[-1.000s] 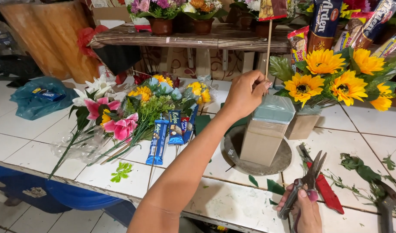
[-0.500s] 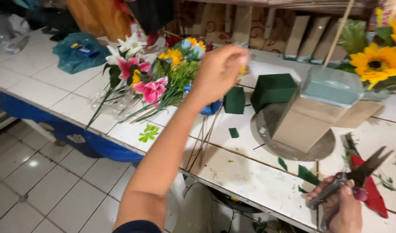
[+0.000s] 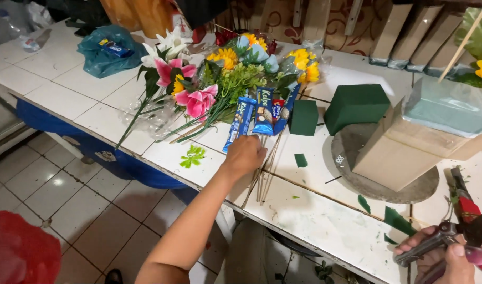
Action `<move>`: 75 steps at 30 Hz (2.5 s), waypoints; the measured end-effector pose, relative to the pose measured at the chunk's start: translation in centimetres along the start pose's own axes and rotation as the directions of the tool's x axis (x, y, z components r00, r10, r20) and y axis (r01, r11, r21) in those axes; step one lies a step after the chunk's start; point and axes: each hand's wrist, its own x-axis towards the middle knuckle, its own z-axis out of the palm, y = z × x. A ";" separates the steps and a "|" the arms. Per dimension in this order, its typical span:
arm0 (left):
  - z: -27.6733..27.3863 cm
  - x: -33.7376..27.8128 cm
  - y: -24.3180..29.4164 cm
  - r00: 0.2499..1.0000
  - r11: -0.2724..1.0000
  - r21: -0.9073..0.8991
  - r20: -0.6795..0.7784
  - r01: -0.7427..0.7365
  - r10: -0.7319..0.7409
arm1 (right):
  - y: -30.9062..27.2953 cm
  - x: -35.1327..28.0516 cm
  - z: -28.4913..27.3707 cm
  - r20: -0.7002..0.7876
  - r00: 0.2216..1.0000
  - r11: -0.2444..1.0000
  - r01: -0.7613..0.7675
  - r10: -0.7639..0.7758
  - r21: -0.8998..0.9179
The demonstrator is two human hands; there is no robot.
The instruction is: The person assembles a decorative bouquet by attaching packaged snacks to wooden skewers and inserting them into a floral foam block. They use pliers to cut the skewers to the desired length and arrange the items alongside artificial flowers.
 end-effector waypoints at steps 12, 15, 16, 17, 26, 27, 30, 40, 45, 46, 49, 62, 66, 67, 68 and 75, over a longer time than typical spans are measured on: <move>-1.0 0.0 -2.4 0.949 0.973 0.231 -0.312 0.032 0.043 | 3.6 3.0 -3.7 0.111 0.993 0.997 -0.050 0.043 0.058; -1.8 -2.1 -0.1 0.999 0.994 0.111 0.037 0.017 -0.021 | 3.0 2.7 -3.1 0.087 0.994 0.995 -0.073 0.066 0.071; -1.1 -1.7 -0.4 0.999 0.994 0.109 0.037 0.020 -0.025 | 3.3 2.9 -3.4 0.090 0.994 0.995 -0.074 0.067 0.068; -0.4 -1.4 -0.7 0.999 0.993 0.120 0.039 -0.002 -0.002 | 3.5 3.1 -3.7 0.104 0.992 0.994 -0.076 0.068 0.078; -2.4 -1.7 0.7 0.998 0.999 -0.044 -0.059 0.018 -0.021 | 3.8 3.0 -3.6 0.129 0.991 0.986 -0.038 0.017 0.162; -2.9 -1.8 0.8 0.990 0.998 -0.057 -0.129 0.041 -0.048 | 3.3 2.7 -3.3 0.107 0.994 0.992 -0.041 0.027 0.123; -5.2 -3.1 2.1 0.930 0.998 -0.067 -0.368 -0.001 -0.024 | 4.4 3.2 -4.0 0.171 0.985 0.980 -0.019 -0.016 0.199; -0.8 -10.4 15.8 0.685 0.276 -0.635 -0.714 -0.721 0.146 | -1.0 -2.1 2.1 0.104 0.994 0.952 0.055 -0.025 -0.301; 0.0 -12.4 20.5 0.739 0.087 -0.739 -0.645 -0.668 0.195 | 0.0 -5.7 5.0 0.203 0.976 0.942 0.137 -0.076 -0.307; 0.1 -12.5 20.6 0.736 0.074 -0.740 -0.645 -0.669 0.207 | -0.1 -5.8 5.3 0.188 0.978 0.941 0.141 -0.085 -0.307; 0.2 -12.6 20.7 0.737 0.066 -0.743 -0.643 -0.666 0.207 | 0.2 -5.9 5.6 0.065 0.991 0.983 0.127 -0.119 -0.130; -0.7 -13.1 19.1 0.788 0.263 -0.762 -0.477 -0.591 0.389 | -2.9 -4.1 5.0 0.317 0.933 0.959 0.232 -0.171 -0.163; -3.1 -12.8 19.1 0.789 0.168 -0.775 -0.571 -0.609 0.225 | -5.4 -4.1 4.9 0.486 0.871 0.945 0.211 -0.066 -0.251; -3.4 -12.7 19.0 0.790 0.171 -0.775 -0.571 -0.609 0.224 | -5.4 -4.6 4.9 0.488 0.870 0.945 0.210 -0.065 -0.249; -3.6 -12.6 18.9 0.790 0.168 -0.773 -0.589 -0.612 0.167 | -5.5 -4.9 4.9 0.510 0.859 0.954 0.105 0.056 -0.282; -3.5 -12.4 18.9 0.792 0.158 -0.777 -0.606 -0.609 0.068 | -3.8 -6.0 5.5 0.546 0.819 0.910 0.075 0.177 -0.407</move>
